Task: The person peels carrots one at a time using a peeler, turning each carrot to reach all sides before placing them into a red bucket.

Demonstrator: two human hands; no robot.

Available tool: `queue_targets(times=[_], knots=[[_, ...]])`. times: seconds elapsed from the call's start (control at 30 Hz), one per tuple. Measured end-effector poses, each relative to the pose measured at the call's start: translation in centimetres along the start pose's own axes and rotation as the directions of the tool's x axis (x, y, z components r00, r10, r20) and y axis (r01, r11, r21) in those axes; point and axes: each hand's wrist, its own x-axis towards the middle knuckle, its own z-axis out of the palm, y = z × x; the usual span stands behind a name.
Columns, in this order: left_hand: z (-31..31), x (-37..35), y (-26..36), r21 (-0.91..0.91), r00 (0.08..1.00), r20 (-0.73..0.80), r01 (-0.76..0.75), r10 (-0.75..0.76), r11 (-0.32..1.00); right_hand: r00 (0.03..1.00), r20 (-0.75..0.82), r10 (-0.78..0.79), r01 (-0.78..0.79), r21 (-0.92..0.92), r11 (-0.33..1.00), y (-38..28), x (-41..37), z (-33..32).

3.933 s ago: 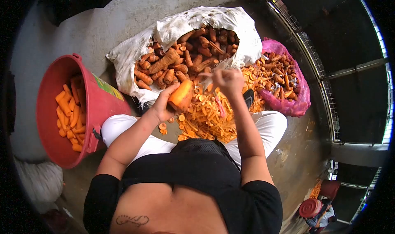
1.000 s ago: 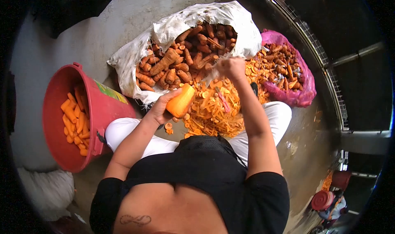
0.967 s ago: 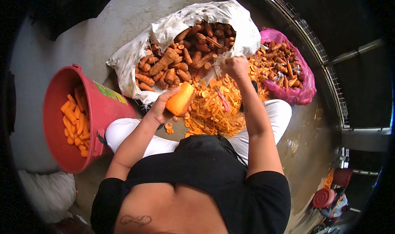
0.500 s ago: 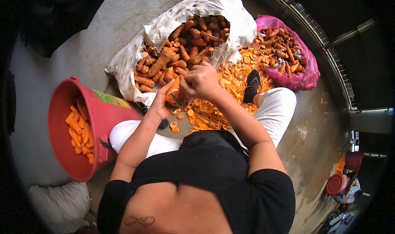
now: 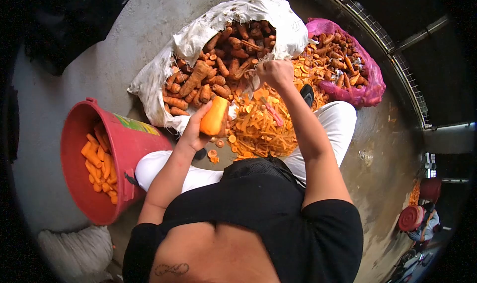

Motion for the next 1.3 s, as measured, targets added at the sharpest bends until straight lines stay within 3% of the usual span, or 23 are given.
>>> queue_targets(times=[0.07,0.1,0.13,0.2,0.23,0.27,0.33,0.43,0.5,0.57,0.63,0.67,0.7,0.73,0.8,0.83,0.93,1.0,1.07,1.1,1.2,1.23,1.3], knots=[[-0.7,0.8,0.1,-0.036,0.999,-0.044,-0.015,0.013,0.999,0.982,0.090,0.163,-0.179,0.203,0.963,-2.9,-0.8,-1.9],[-0.8,1.0,0.2,-0.058,0.995,-0.103,-0.022,0.016,0.998,0.990,0.088,0.106,-0.126,0.259,0.958,-3.6,-1.3,-2.4],[-0.6,1.0,0.2,-0.065,0.985,-0.172,-0.039,0.028,0.997,0.980,0.149,0.129,-0.176,0.368,0.913,-4.8,-2.2,-2.6],[0.1,1.1,0.1,-0.076,0.952,-0.304,-0.069,0.042,0.995,0.988,-0.094,-0.124,0.153,0.456,0.877,-6.7,-3.4,-3.2],[-0.7,1.4,0.0,-0.074,0.981,-0.190,-0.064,0.049,0.995,0.972,-0.134,-0.193,0.234,0.481,0.845,-8.0,-3.9,-4.1],[-1.1,1.6,-0.3,-0.078,0.977,-0.209,-0.061,0.043,0.995,0.950,-0.176,-0.259,0.313,0.500,0.807,-9.2,-4.2,-4.9],[-0.5,1.5,-0.5,-0.088,0.969,-0.245,-0.055,0.032,0.995,0.912,-0.239,-0.333,0.408,0.459,0.789,-10.5,-4.5,-5.1],[-0.2,0.7,0.1,-0.100,0.975,-0.217,0.022,-0.043,0.995,0.890,-0.174,-0.421,0.455,0.389,0.801,-10.9,-4.2,-5.5],[0.4,0.6,-0.1,-0.091,0.983,-0.182,-0.010,-0.007,0.996,0.865,-0.174,-0.470,0.500,0.358,0.788,-11.0,-4.1,-5.7],[1.0,0.7,-0.3,-0.110,0.982,-0.188,-0.024,0.003,0.994,0.876,-0.199,-0.439,0.481,0.402,0.779,-10.6,-3.6,-5.1],[0.0,0.3,0.0,0.005,0.994,-0.110,0.016,-0.015,1.000,0.899,-0.271,-0.343,0.427,0.375,0.823,-8.9,-2.2,-3.6],[-0.4,0.1,0.2,0.064,0.997,-0.071,0.028,-0.024,0.998,0.969,-0.125,-0.213,0.243,0.313,0.918,-6.8,-1.2,-2.6],[-0.2,-0.3,0.2,0.084,0.998,-0.037,0.060,-0.057,0.995,0.954,-0.055,-0.294,0.295,0.019,0.955,-4.7,0.1,-2.1],[0.1,-0.4,0.1,0.069,0.999,-0.030,0.045,-0.043,0.997,0.988,-0.031,-0.151,0.153,0.083,0.985,-2.4,0.5,-0.1],[0.7,-0.4,0.1,0.040,1.000,-0.012,0.015,-0.014,0.999,0.997,0.080,-0.008,0.009,-0.009,1.000,-0.3,0.6,0.1],[0.2,0.0,0.1,0.012,1.000,0.008,0.016,-0.016,1.000,0.993,0.104,0.061,-0.065,0.041,0.997,-0.5,0.6,-0.1],[0.6,0.5,0.6,-0.055,0.988,-0.154,-0.015,0.006,0.998,0.958,0.201,0.204,-0.238,0.159,0.958,-3.4,-1.6,-2.3],[0.0,1.0,0.5,-0.062,0.986,-0.163,-0.035,0.024,0.997,0.993,0.109,0.048,-0.091,0.433,0.897,-5.8,-3.3,-3.9],[-0.5,1.5,0.3,-0.103,0.986,-0.160,-0.054,0.037,0.993,0.968,-0.149,-0.201,0.246,0.423,0.872,-7.7,-4.4,-4.5],[-1.7,1.9,-0.2,-0.073,0.978,-0.207,-0.020,0.005,0.997,0.943,-0.210,-0.260,0.329,0.450,0.830,-8.5,-4.6,-4.4],[1.2,0.7,0.4,-0.137,0.969,-0.245,-0.001,-0.033,0.991,0.899,-0.220,-0.378,0.437,0.460,0.773,-10.4,-4.5,-5.4],[0.0,1.1,0.1,-0.202,0.984,-0.172,0.007,-0.042,0.979,0.892,-0.205,-0.403,0.452,0.445,0.773,-10.5,-4.4,-5.4],[-0.1,1.2,-0.1,-0.150,0.984,-0.180,-0.019,-0.008,0.988,0.874,-0.176,-0.452,0.482,0.416,0.771,-10.6,-4.2,-5.5]])
